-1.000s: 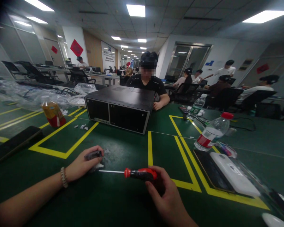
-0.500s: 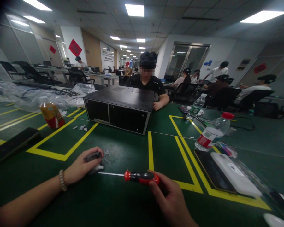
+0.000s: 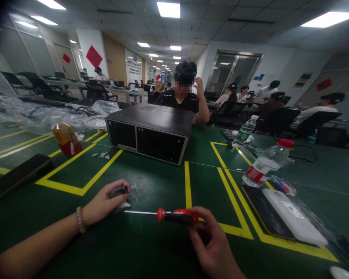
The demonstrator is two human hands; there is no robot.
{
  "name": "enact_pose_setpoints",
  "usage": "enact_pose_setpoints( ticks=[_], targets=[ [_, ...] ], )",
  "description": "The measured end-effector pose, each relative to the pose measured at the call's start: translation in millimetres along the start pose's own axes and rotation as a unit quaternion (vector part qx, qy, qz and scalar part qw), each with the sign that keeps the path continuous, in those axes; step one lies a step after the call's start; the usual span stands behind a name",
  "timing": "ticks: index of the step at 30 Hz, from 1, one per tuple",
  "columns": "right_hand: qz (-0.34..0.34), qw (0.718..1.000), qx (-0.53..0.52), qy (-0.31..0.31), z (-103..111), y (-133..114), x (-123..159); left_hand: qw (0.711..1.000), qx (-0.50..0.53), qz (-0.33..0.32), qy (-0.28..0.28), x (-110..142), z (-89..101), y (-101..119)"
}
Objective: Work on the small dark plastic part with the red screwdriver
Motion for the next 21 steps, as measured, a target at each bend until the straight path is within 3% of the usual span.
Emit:
enact_pose_setpoints(
  ticks=[6,10,21],
  targets=[
    [-0.03,0.999,0.01,0.005,3.7,-5.1,-0.9,1.0,0.007,0.004,0.001,0.5,0.4,-2.2],
    [-0.025,0.999,0.007,-0.028,1.3,-7.8,-1.3,1.0,0.01,0.007,-0.002,0.9,0.0,-3.5],
    [0.02,0.999,0.02,0.034,6.8,0.0,6.3,1.0,0.025,0.015,-0.007,3.0,-4.9,0.7]
  ],
)
Point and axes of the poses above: each hand's wrist, its own x-axis away from the middle knuckle, its own z-axis out of the back of the hand, y = z × x, the point moved 7 cm from there along -x, towards the middle knuckle, and after that the axes turned 4 degrees about x, right-handed, at the moved point
